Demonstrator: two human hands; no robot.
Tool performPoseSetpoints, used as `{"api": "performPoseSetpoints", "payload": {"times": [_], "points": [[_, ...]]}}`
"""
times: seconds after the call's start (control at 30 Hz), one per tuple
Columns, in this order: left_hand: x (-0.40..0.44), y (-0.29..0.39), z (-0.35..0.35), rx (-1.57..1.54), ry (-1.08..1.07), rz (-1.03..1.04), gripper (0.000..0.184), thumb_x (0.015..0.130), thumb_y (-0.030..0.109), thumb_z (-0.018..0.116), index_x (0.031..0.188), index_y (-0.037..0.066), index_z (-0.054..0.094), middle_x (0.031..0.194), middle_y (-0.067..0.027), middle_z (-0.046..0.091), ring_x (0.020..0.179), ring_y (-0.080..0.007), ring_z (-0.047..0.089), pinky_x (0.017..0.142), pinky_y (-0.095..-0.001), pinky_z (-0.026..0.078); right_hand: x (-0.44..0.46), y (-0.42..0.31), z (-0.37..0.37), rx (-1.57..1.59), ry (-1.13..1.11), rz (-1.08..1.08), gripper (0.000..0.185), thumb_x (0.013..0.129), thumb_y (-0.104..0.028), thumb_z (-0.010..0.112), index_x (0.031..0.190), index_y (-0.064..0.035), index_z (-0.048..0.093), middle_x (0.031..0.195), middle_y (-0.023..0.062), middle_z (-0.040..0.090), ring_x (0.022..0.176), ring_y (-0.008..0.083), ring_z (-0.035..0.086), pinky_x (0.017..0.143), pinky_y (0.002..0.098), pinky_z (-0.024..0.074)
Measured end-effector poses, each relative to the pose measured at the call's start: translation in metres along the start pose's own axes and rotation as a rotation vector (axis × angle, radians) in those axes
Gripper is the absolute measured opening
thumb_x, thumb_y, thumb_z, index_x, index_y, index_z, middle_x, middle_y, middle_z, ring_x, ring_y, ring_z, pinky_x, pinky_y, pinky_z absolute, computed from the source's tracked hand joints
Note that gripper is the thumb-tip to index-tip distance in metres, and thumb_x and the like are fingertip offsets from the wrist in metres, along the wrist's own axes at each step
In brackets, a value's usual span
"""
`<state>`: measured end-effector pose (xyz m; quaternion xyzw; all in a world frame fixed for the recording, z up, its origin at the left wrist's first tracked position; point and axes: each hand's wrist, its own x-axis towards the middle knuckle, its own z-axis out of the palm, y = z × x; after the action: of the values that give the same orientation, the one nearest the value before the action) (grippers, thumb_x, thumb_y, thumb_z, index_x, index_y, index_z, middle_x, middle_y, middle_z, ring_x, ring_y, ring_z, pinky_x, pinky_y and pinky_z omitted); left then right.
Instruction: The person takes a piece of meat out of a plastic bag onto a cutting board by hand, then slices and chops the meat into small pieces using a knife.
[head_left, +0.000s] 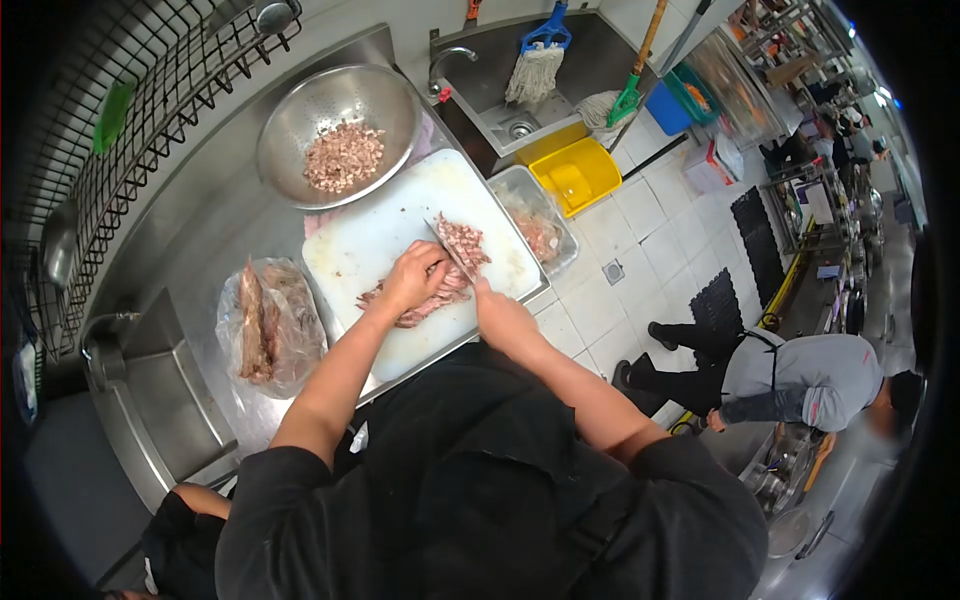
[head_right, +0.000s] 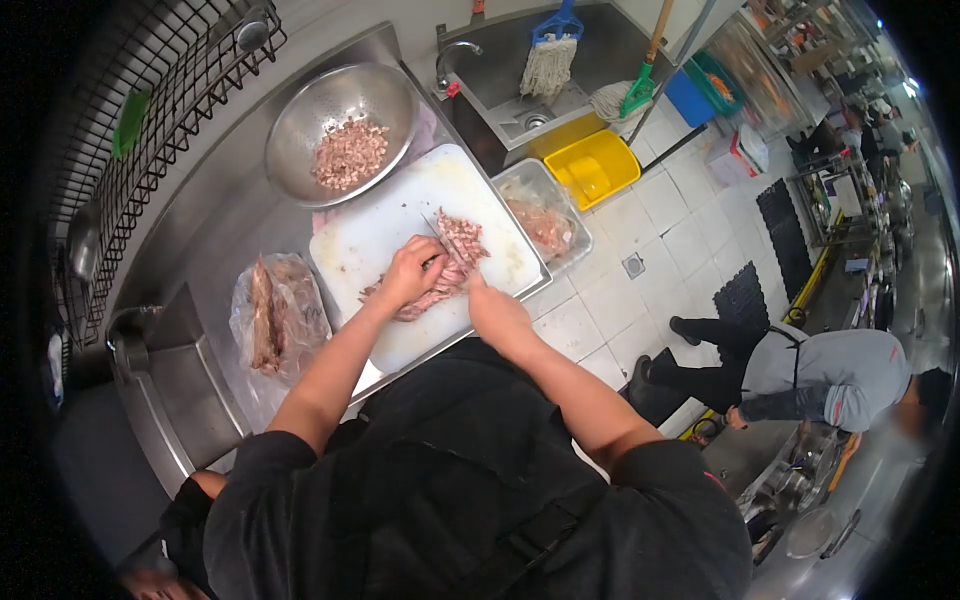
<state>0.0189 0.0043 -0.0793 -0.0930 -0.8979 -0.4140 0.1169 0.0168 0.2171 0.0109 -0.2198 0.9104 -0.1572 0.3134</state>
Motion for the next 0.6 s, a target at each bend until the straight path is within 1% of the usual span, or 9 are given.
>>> {"api": "performPoseSetpoints", "payload": {"times": [0.07,0.2,0.27,0.3,0.37,0.47,0.5,0.53,0.6], "points": [[0.003,0.001,-0.002,-0.004,0.004,0.006,0.01,0.088,0.008,0.068,0.095,0.001,0.071,0.099,-0.0148,0.07,0.1,-0.0344,0.065,0.089,-0.0419,0.054,0.03,0.004,0.006,0.032,0.078,-0.082,0.027,0.093,-0.004,0.043,0.118,0.0056,0.048,0.095,0.033,0.07,0.091,0.0482,0.07,0.082,0.0576,0.0543],[0.01,0.0,-0.011,-0.026,-0.011,0.038,0.012,0.087,0.009,0.069,0.096,0.001,0.071,0.1,-0.0151,0.07,0.1,-0.0347,0.066,0.088,-0.0428,0.054,0.04,0.003,-0.012,0.001,0.107,-0.113,0.029,0.093,-0.004,0.044,0.12,0.006,0.047,0.095,0.0331,0.07,0.091,0.0484,0.07,0.082,0.0578,0.0542],[0.004,0.004,-0.011,-0.027,0.059,0.027,0.013,0.088,0.01,0.068,0.097,0.001,0.071,0.1,-0.0151,0.07,0.101,-0.0353,0.065,0.089,-0.043,0.054,0.023,-0.003,-0.025,-0.007,0.081,-0.102,0.03,0.093,-0.003,0.044,0.121,0.0068,0.047,0.096,0.0335,0.07,0.092,0.049,0.07,0.083,0.0576,0.0541],[0.002,0.004,-0.01,-0.031,0.059,0.025,0.013,0.088,0.01,0.068,0.097,0.001,0.071,0.1,-0.0151,0.07,0.101,-0.0353,0.065,0.089,-0.043,0.054,0.014,-0.006,-0.03,-0.009,0.078,-0.099,0.03,0.093,-0.003,0.044,0.121,0.0068,0.047,0.096,0.0335,0.07,0.092,0.049,0.07,0.083,0.0576,0.0541],[0.003,0.003,-0.009,-0.027,-0.001,-0.003,0.013,0.088,0.01,0.068,0.097,0.001,0.071,0.1,-0.0149,0.07,0.102,-0.0355,0.065,0.09,-0.0432,0.053,-0.004,-0.01,-0.037,0.011,-0.025,-0.052,0.033,0.092,-0.002,0.044,0.123,0.008,0.047,0.096,0.034,0.07,0.093,0.0494,0.069,0.083,0.057,0.054],[-0.003,-0.002,-0.004,-0.017,0.023,-0.015,0.013,0.088,0.01,0.067,0.097,0.001,0.071,0.1,-0.0151,0.07,0.102,-0.036,0.065,0.09,-0.0432,0.053,-0.013,-0.009,-0.021,-0.016,-0.049,-0.02,0.033,0.093,-0.002,0.043,0.124,0.0089,0.046,0.097,0.0349,0.069,0.094,0.0498,0.069,0.085,0.057,0.0536],[-0.006,-0.001,-0.004,-0.021,0.025,-0.036,0.013,0.088,0.01,0.067,0.097,0.001,0.071,0.1,-0.0151,0.07,0.102,-0.036,0.065,0.09,-0.0432,0.053,0.001,-0.002,0.001,0.005,0.017,-0.048,0.034,0.094,-0.004,0.042,0.126,0.009,0.045,0.096,0.0351,0.069,0.093,0.0504,0.069,0.084,0.058,0.053],[-0.001,-0.001,-0.006,0.0,0.018,-0.029,0.012,0.088,0.01,0.068,0.096,0.001,0.071,0.102,-0.0152,0.071,0.102,-0.036,0.065,0.09,-0.0434,0.053,0.017,-0.001,0.011,-0.001,0.005,-0.054,0.034,0.094,-0.004,0.042,0.126,0.009,0.045,0.096,0.0351,0.069,0.093,0.0504,0.069,0.084,0.058,0.053],[-0.001,0.001,-0.006,0.031,0.013,-0.013,0.011,0.087,0.009,0.068,0.095,0.001,0.072,0.103,-0.0152,0.071,0.102,-0.036,0.065,0.089,-0.0437,0.054,0.041,-0.003,0.017,0.051,0.096,-0.081,0.033,0.096,-0.007,0.041,0.125,0.0079,0.046,0.096,0.0344,0.069,0.093,0.0506,0.068,0.084,0.0589,0.0525]]}}
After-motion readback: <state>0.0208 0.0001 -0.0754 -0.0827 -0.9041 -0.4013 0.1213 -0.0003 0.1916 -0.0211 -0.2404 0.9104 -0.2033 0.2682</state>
